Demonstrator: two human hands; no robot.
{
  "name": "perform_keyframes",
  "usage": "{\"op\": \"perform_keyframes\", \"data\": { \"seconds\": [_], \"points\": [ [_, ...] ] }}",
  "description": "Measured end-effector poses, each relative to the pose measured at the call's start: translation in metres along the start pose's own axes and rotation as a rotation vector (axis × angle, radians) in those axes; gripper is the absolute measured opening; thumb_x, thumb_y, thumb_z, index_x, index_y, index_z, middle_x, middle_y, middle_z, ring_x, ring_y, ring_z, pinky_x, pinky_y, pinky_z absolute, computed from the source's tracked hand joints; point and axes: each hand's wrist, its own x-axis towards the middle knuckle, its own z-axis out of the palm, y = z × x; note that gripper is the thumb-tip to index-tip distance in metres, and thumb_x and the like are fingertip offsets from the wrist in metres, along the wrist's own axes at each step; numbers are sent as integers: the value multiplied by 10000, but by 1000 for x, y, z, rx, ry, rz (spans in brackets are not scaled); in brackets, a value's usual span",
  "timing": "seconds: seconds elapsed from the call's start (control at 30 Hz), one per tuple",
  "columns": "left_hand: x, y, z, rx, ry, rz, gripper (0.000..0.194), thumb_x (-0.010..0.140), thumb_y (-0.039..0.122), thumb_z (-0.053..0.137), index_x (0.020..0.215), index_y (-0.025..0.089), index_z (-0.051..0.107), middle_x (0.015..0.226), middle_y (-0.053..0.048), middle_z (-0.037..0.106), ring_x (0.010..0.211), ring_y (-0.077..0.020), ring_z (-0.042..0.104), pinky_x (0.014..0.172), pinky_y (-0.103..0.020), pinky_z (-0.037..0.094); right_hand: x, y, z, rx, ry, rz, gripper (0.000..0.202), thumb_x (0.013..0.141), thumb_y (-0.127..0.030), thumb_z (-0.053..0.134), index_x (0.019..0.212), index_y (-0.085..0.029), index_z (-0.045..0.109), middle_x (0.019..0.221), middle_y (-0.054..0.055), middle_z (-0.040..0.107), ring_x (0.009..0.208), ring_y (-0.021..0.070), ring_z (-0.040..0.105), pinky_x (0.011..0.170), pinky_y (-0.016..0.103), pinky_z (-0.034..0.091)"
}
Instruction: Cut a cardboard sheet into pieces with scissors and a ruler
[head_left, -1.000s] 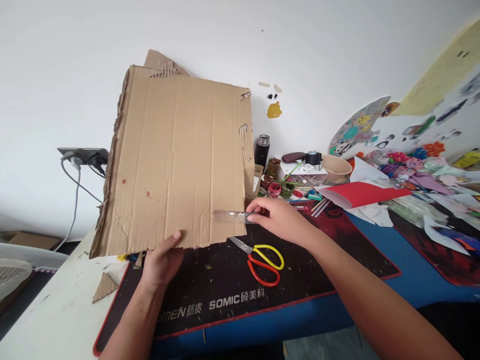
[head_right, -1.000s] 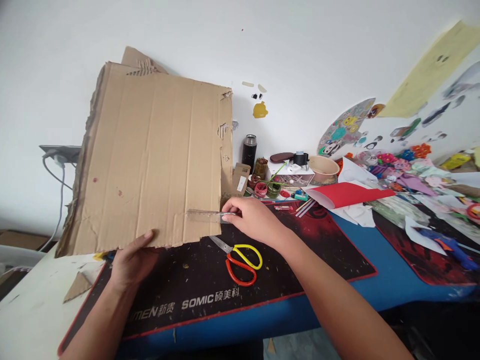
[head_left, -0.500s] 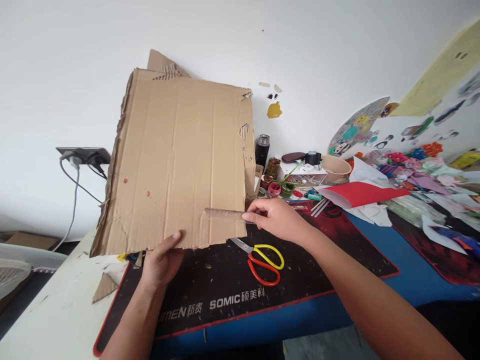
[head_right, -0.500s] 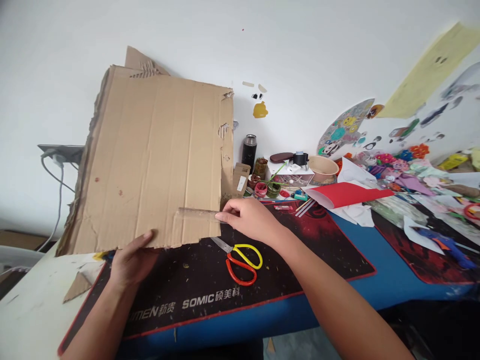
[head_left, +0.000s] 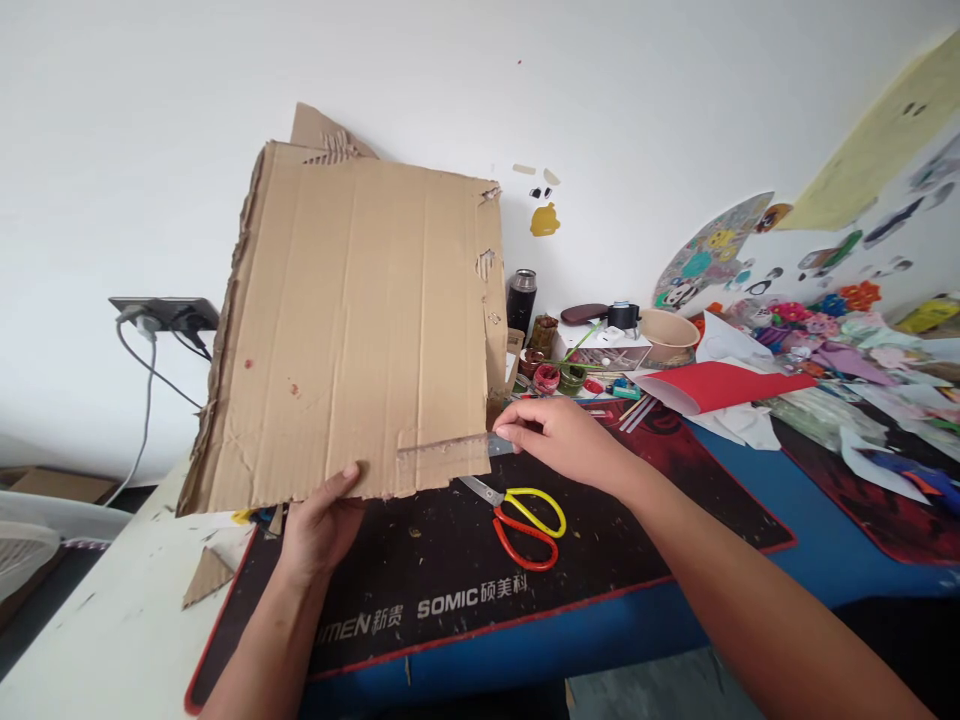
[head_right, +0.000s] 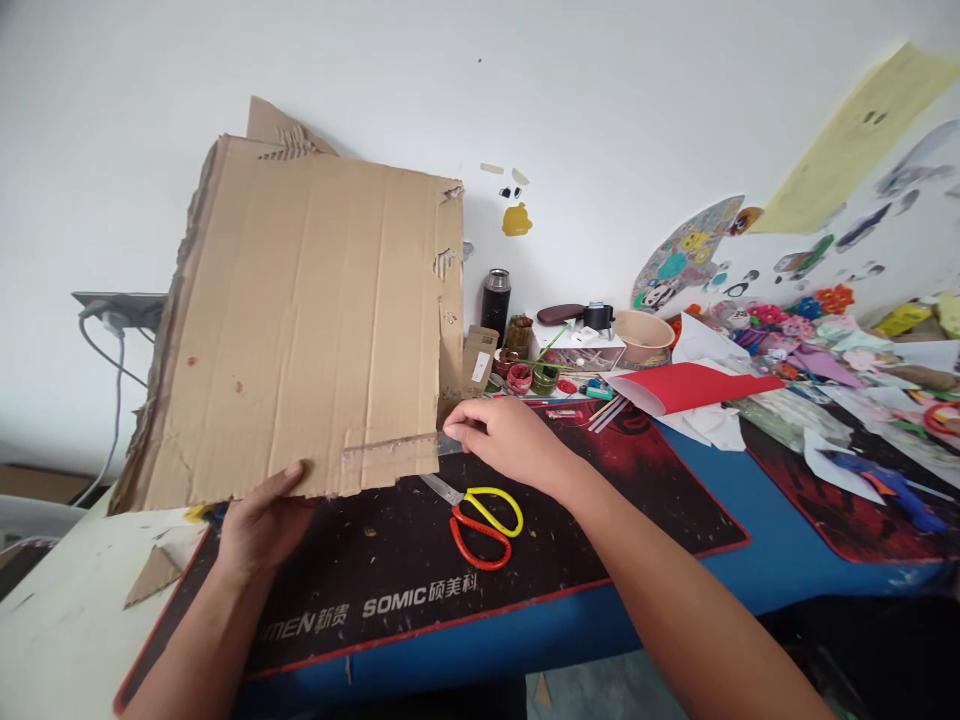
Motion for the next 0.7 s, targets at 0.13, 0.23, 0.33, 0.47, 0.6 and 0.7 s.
{"op": "perform_keyframes", "data": {
  "seconds": [0.13, 0.23, 0.33, 0.47, 0.6, 0.7],
  "points": [
    [0, 2, -1, 24, -29, -37, 234, 647, 293, 940, 789, 134, 844, 845, -128, 843, 910, -383, 811, 897, -495, 674, 2, 4, 0, 2, 74, -27, 163, 1029, -270, 633, 948, -233, 770, 772, -8, 755, 717, 166, 677, 695, 289, 456],
    [-1, 3, 1, 32, -28, -25, 235, 628, 297, 945, 777, 146, 844, 842, -126, 843, 893, -383, 811, 875, -495, 681, 2, 6, 0, -10, 95, -41, 168, 1024, -251, 630, 925, -226, 762, 776, -8, 752, 719, 164, 667, 699, 288, 452],
    [-1, 3, 2, 34, -45, -32, 195, 656, 294, 931, 769, 163, 841, 844, -108, 843, 888, -377, 812, 872, -501, 683, 1, 7, 1, -18, 109, -45, 168, 1021, -245, 624, 922, -224, 758, 787, -6, 752, 720, 164, 660, 697, 287, 450],
    [-1, 2, 1, 22, -46, -14, 150, 680, 272, 915, 778, 183, 844, 870, -96, 849, 931, -384, 811, 869, -501, 684, -1, 10, 0, -10, 114, -32, 172, 1021, -257, 615, 924, -232, 754, 781, -4, 747, 716, 169, 658, 688, 291, 450],
    [0, 1, 0, 41, -36, -16, 169, 660, 293, 923, 770, 187, 850, 863, -101, 850, 902, -379, 810, 840, -493, 691, -2, 13, 1, -6, 111, -34, 172, 1024, -257, 612, 918, -237, 747, 784, -4, 748, 718, 170, 658, 692, 299, 452],
    [0, 1, 0, 46, -41, -26, 204, 647, 303, 935, 788, 181, 852, 884, -115, 852, 951, -403, 804, 854, -507, 687, -2, 14, 1, -1, 110, -39, 169, 1025, -253, 614, 916, -239, 743, 783, -8, 746, 720, 168, 659, 694, 300, 448]
  ]
}}
